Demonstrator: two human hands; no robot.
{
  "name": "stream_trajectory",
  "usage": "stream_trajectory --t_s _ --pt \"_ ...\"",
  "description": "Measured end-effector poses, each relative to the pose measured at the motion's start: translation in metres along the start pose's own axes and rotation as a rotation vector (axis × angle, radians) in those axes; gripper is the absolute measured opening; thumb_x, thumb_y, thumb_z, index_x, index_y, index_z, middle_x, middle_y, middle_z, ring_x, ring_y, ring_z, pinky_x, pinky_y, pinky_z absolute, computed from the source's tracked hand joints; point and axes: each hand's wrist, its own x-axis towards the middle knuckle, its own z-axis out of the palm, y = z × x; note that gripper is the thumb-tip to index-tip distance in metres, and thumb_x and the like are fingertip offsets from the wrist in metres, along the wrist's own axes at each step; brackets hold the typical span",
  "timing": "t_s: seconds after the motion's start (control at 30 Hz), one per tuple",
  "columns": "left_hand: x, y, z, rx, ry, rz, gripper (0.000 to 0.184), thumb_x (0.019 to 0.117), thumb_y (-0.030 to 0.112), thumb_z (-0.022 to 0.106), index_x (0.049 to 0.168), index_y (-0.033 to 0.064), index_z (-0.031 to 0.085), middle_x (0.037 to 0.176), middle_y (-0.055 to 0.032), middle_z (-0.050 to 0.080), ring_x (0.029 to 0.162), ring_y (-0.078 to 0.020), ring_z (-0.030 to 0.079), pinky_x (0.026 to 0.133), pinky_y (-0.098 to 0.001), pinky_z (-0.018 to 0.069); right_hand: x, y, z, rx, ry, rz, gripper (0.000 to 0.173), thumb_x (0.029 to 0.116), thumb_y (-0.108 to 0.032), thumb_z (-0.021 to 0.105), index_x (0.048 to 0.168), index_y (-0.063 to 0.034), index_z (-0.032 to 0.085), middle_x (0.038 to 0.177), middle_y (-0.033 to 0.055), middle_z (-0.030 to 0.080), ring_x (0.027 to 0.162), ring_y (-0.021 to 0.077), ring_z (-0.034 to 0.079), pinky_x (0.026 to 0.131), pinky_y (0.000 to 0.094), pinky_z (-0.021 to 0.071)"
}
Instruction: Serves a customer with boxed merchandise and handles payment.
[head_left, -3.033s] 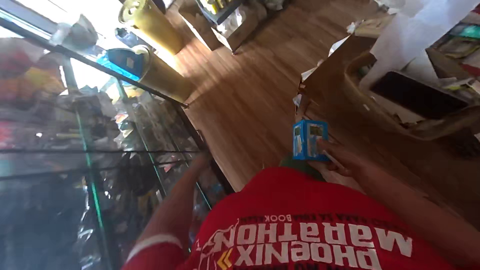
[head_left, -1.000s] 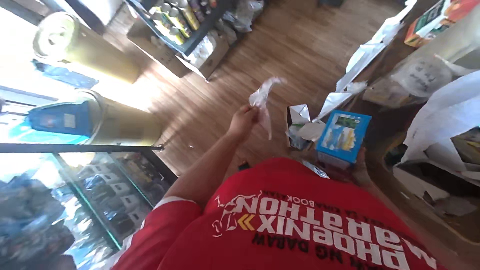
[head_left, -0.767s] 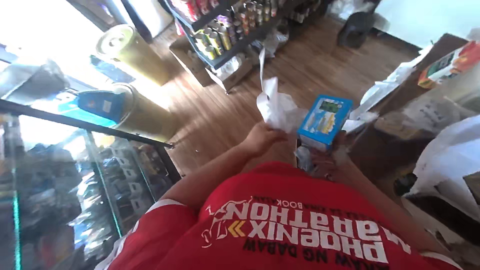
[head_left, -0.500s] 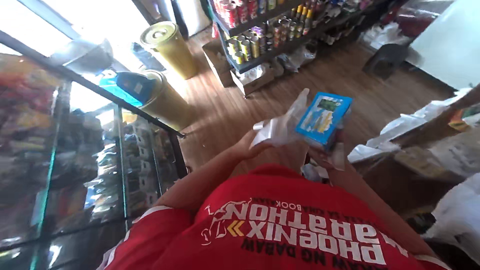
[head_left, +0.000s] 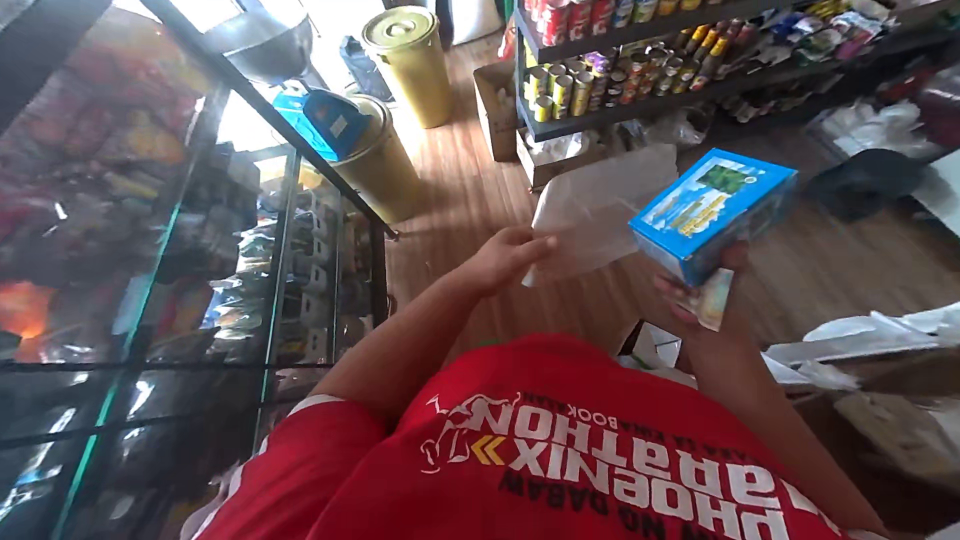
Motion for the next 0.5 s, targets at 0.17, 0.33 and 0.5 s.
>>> stream_trajectory --t_s 0.17,0.33,0.5 --pt "0.039 0.001 -0.022 -0.082 0.315 -0.236 0.019 0.1043 0.012 0.056 0.114 -0.0018 0.065 0.092 -0.0055 0.069 0.082 -0.011 0.068 0.081 -0.0307 0.0584 0.034 0.004 0.01 -0.249 0.339 0.193 0.056 0.0781 -0.07 0.074 0.097 -0.0179 0.064 0.067 -0.0049 0.063 0.049 0.0022 0.056 0.045 0.016 0.0488" --pt "0.095 -0.031 -0.096 -0.163 0.54 -0.228 0.023 0.1012 0.017 0.062 0.118 0.0023 0.059 0.083 -0.0043 0.063 0.066 -0.0106 0.059 0.063 -0.0282 0.0532 0.088 0.006 0.023 -0.444 0.512 0.25 0.039 0.0995 -0.053 0.053 0.106 -0.0146 0.053 0.066 -0.0042 0.06 0.047 0.0025 0.054 0.042 0.0163 0.0464" --pt "0.142 -0.019 -0.138 -0.298 0.453 -0.321 0.036 0.1095 0.028 0.048 0.139 0.0083 0.045 0.104 -0.0094 0.063 0.08 -0.0177 0.066 0.075 -0.0375 0.059 0.155 0.026 0.069 -0.481 0.401 0.173 0.053 0.0789 -0.057 0.079 0.111 -0.019 0.059 0.078 -0.0088 0.068 0.063 0.0007 0.064 0.056 0.0175 0.0547"
